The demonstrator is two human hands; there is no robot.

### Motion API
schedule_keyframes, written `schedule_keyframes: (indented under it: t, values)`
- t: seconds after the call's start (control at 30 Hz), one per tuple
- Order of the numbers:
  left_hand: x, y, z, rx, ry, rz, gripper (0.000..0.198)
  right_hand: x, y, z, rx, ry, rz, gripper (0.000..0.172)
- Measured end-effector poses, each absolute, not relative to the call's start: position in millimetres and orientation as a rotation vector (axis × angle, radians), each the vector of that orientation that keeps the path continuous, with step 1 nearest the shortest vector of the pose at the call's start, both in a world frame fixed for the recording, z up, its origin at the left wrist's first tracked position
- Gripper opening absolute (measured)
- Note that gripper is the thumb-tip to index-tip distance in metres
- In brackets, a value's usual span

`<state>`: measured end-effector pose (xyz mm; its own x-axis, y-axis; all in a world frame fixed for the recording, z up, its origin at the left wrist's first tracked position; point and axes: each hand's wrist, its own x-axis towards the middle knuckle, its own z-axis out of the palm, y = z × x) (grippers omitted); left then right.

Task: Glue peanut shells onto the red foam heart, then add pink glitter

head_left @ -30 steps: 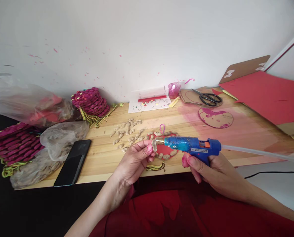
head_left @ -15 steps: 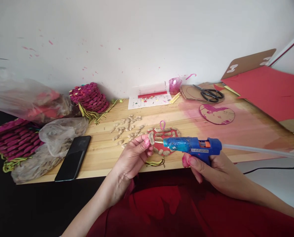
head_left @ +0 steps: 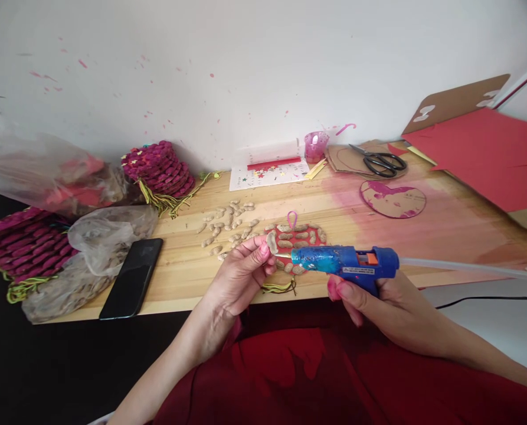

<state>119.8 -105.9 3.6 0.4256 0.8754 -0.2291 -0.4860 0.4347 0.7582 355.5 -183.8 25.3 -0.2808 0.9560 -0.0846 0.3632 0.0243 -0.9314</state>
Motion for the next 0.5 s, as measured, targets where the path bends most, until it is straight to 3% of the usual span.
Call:
schedule_keyframes:
  t: [0.5]
  values:
    - [117.1, -103.8, 7.3, 0.656, 0.681, 0.94, 0.03, 358.0, -181.1, 27.8, -1.375, -1.715, 1.215, 0.044]
